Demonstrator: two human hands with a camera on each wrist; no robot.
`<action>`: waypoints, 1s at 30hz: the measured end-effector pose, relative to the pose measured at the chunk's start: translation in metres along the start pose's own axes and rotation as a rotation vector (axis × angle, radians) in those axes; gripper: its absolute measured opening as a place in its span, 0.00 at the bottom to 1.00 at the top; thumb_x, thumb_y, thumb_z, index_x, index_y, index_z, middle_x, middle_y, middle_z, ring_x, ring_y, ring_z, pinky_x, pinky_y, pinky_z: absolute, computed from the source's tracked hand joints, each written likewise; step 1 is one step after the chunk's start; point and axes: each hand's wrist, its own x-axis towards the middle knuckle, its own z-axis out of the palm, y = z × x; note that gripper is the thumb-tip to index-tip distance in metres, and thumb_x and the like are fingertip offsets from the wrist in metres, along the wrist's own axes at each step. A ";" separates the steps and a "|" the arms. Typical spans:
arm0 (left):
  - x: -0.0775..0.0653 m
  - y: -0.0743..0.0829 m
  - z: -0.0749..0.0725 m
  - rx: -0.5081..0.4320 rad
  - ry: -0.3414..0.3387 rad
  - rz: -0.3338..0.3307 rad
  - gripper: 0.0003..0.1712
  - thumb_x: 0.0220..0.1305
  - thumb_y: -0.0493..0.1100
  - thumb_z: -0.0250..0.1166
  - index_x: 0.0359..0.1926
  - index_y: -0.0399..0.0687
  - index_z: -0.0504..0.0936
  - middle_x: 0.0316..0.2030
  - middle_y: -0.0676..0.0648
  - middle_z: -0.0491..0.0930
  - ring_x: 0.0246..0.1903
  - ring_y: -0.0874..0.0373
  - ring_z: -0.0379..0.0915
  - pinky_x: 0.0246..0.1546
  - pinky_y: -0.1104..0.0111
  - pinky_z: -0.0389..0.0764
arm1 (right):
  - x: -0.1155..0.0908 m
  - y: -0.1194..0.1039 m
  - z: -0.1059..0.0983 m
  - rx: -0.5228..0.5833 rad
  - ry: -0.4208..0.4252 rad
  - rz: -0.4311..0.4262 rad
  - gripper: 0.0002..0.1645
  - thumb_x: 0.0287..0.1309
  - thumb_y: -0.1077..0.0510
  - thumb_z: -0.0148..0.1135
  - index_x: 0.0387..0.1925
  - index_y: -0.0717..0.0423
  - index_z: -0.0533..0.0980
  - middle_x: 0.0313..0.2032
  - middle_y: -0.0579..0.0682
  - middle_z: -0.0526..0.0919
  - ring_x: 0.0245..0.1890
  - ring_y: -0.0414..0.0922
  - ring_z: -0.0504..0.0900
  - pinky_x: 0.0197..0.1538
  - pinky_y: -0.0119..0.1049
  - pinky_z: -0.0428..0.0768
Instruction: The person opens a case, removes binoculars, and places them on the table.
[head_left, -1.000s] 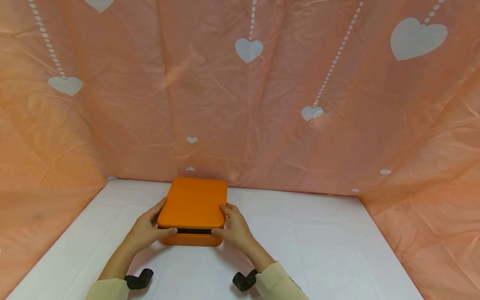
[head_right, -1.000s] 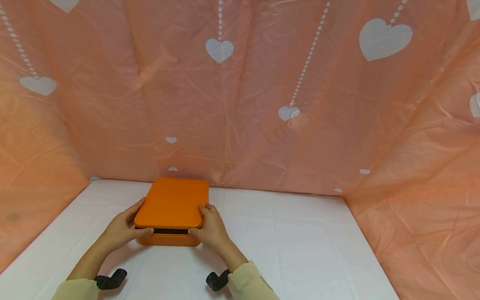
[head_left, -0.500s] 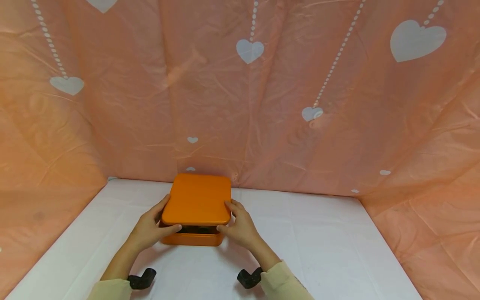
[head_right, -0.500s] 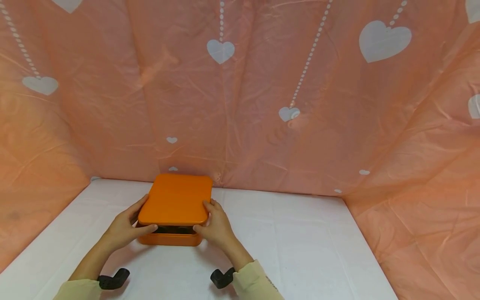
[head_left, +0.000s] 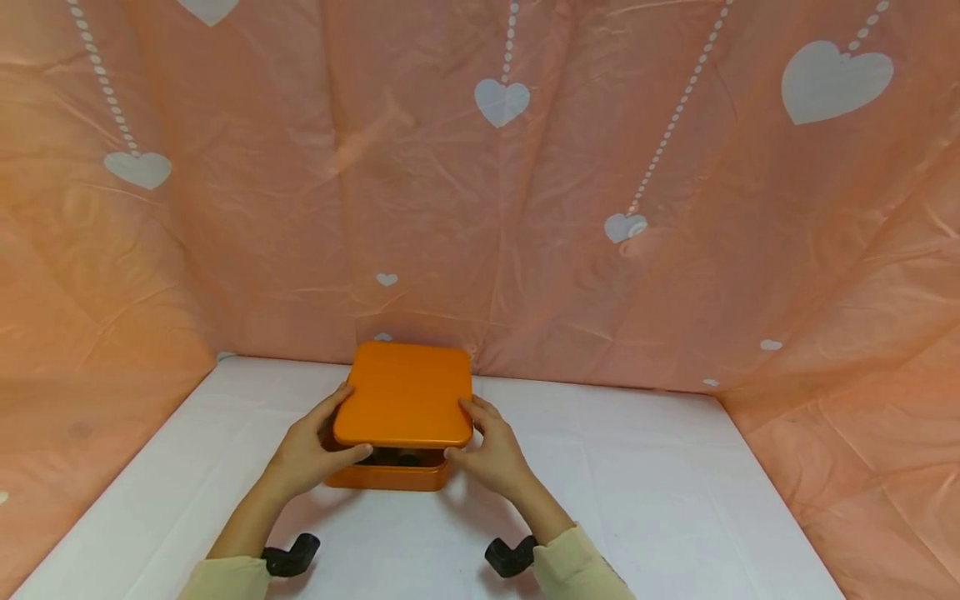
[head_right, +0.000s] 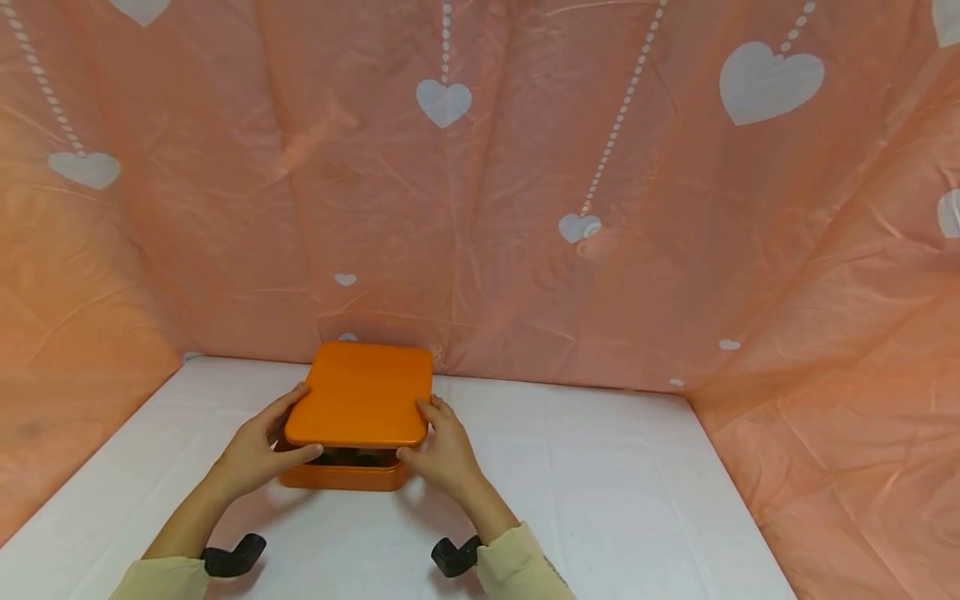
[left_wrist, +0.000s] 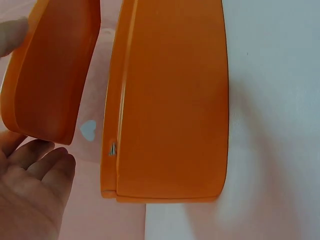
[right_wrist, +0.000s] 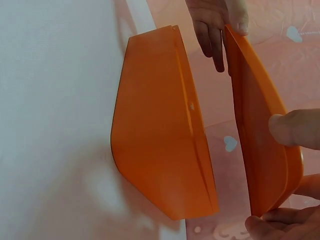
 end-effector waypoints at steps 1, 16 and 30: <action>0.000 0.001 0.000 -0.004 0.000 0.002 0.55 0.51 0.49 0.75 0.75 0.49 0.54 0.75 0.39 0.48 0.69 0.37 0.56 0.66 0.51 0.62 | 0.000 0.000 -0.001 -0.001 0.003 -0.002 0.44 0.46 0.61 0.71 0.66 0.68 0.65 0.68 0.67 0.63 0.67 0.61 0.66 0.65 0.53 0.71; 0.000 0.012 0.013 -0.018 0.017 -0.041 0.52 0.51 0.52 0.74 0.73 0.55 0.57 0.73 0.35 0.54 0.70 0.36 0.54 0.67 0.45 0.61 | -0.007 0.005 -0.016 0.019 0.053 -0.047 0.43 0.44 0.63 0.71 0.64 0.69 0.67 0.67 0.67 0.64 0.66 0.61 0.68 0.64 0.52 0.71; 0.002 0.020 0.023 0.009 0.030 -0.018 0.51 0.49 0.52 0.76 0.72 0.56 0.61 0.73 0.38 0.55 0.69 0.36 0.57 0.64 0.47 0.68 | -0.015 0.010 -0.027 0.031 0.068 -0.030 0.43 0.44 0.65 0.71 0.65 0.64 0.67 0.68 0.62 0.64 0.67 0.58 0.68 0.65 0.50 0.71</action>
